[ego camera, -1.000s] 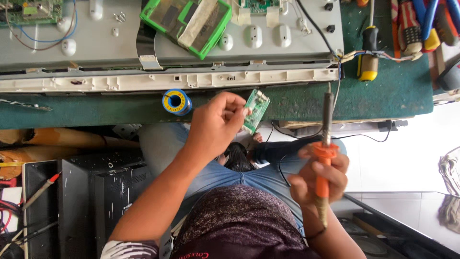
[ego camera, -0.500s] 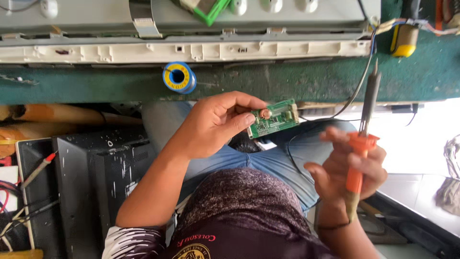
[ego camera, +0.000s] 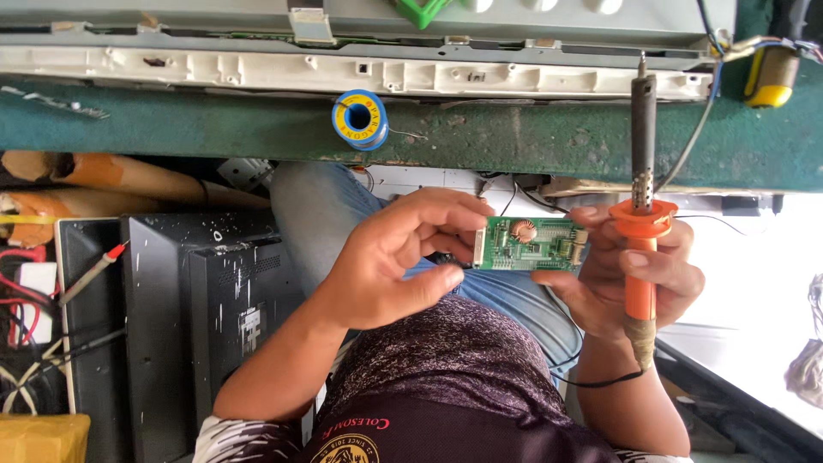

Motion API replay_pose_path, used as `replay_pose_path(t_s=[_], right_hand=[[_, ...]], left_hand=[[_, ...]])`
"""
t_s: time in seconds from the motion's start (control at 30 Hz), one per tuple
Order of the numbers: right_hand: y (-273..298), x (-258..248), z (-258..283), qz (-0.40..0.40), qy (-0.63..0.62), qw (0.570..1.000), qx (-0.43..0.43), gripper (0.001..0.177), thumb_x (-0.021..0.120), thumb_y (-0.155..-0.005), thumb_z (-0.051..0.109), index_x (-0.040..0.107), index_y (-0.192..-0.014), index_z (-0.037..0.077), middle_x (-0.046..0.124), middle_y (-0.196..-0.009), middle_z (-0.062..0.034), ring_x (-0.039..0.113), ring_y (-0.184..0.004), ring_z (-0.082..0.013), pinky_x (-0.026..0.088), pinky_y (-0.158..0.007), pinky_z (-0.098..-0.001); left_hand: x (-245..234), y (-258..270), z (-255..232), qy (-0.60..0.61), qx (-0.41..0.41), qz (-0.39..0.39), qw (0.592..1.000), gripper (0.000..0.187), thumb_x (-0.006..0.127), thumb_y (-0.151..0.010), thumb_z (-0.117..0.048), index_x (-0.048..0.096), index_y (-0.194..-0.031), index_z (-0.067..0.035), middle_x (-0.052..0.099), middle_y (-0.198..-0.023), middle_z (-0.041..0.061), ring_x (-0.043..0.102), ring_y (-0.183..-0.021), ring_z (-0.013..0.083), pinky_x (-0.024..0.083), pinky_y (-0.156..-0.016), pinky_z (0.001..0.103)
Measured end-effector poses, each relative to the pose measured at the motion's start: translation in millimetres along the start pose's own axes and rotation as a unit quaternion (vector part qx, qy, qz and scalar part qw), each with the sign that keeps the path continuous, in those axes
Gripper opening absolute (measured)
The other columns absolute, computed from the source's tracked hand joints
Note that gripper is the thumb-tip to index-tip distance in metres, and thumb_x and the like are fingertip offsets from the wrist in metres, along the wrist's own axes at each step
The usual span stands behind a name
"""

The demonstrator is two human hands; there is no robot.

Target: The person uses a soldering iron and solder wire to work on a small green circuit board. They then pick up a multimeter and use its probes to test connections on a larger circuit board assembly.

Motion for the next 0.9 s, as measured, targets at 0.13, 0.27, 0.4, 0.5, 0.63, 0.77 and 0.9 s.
replay_pose_path(t_s=[0.13,0.27,0.4,0.5,0.63,0.77,0.9], right_hand=[[5.1,-6.4,3.3,-0.008,0.011,1.0,-0.01,0.07,0.091,-0.075,0.009,0.052,-0.132,0.021,0.045,-0.142,-0.0033,0.067,-0.116,-0.0333,0.069,-0.102,-0.0486],[9.1,-8.0,7.6,-0.023,0.013,1.0,0.004,0.071,0.091,-0.074,0.008,0.049,-0.13,0.021,0.044,-0.139,-0.0083,0.069,-0.119,-0.0318,0.068,-0.106,-0.045],[11.1,-10.4,8.1,-0.024,0.005,1.0,-0.004,0.074,0.092,-0.073,0.008,0.05,-0.132,0.022,0.043,-0.141,-0.0075,0.068,-0.12,-0.0316,0.067,-0.106,-0.0448],[7.6,-10.0,11.3,-0.026,0.015,1.0,-0.007,0.073,0.092,-0.073,0.009,0.05,-0.131,0.022,0.044,-0.138,-0.0095,0.069,-0.117,-0.0316,0.068,-0.104,-0.0445],[4.2,-8.1,16.0,-0.017,0.009,1.0,-0.011,0.075,0.092,-0.073,0.006,0.05,-0.134,0.022,0.044,-0.139,-0.0098,0.069,-0.119,-0.0317,0.067,-0.107,-0.0442],[1.9,-5.7,17.6,-0.015,0.009,1.0,-0.009,0.073,0.091,-0.075,0.008,0.05,-0.135,0.021,0.044,-0.142,-0.0087,0.069,-0.119,-0.0343,0.069,-0.106,-0.0457],[-1.3,-7.9,18.3,-0.014,0.029,0.999,-0.021,0.073,0.093,-0.074,0.015,0.053,-0.135,0.021,0.047,-0.133,-0.0106,0.074,-0.112,-0.0368,0.071,-0.096,-0.0432]], left_hand=[[6.0,4.4,-2.5,-0.06,0.025,-0.009,0.998,0.037,0.069,-0.105,-0.004,0.06,-0.141,-0.002,0.056,-0.151,0.019,0.069,-0.129,0.0259,0.065,-0.113,0.035],[10.7,3.3,-12.3,-0.138,0.06,-0.027,0.988,0.036,0.074,-0.101,0.001,0.062,-0.135,-0.001,0.06,-0.144,0.022,0.07,-0.13,0.0284,0.067,-0.108,0.033],[14.9,1.4,-19.2,-0.181,0.085,-0.023,0.98,0.036,0.076,-0.101,0.002,0.062,-0.134,-0.003,0.063,-0.143,0.022,0.072,-0.126,0.0265,0.069,-0.106,0.032],[17.0,0.6,-23.2,-0.206,0.106,-0.022,0.973,0.035,0.076,-0.102,0.001,0.062,-0.133,-0.003,0.064,-0.143,0.022,0.073,-0.125,0.0274,0.07,-0.103,0.032],[17.9,0.9,-26.7,-0.233,0.104,-0.023,0.967,0.033,0.075,-0.102,-0.004,0.063,-0.132,-0.005,0.065,-0.142,0.02,0.075,-0.121,0.0254,0.071,-0.102,0.031],[17.6,2.0,-29.5,-0.288,0.132,-0.024,0.948,0.032,0.078,-0.102,-0.01,0.063,-0.131,-0.007,0.067,-0.139,0.017,0.075,-0.127,0.0289,0.067,-0.106,0.035],[21.7,1.7,-32.8,-0.323,0.179,-0.006,0.929,0.024,0.076,-0.103,-0.009,0.066,-0.124,-0.009,0.067,-0.136,0.022,0.074,-0.125,0.0322,0.066,-0.11,0.04]])
Point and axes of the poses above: each hand's wrist, its own y-axis away from the middle knuckle, its own x-axis out of the palm, z = x × y, the point moved 7 cm from there along -y, towards the middle knuckle
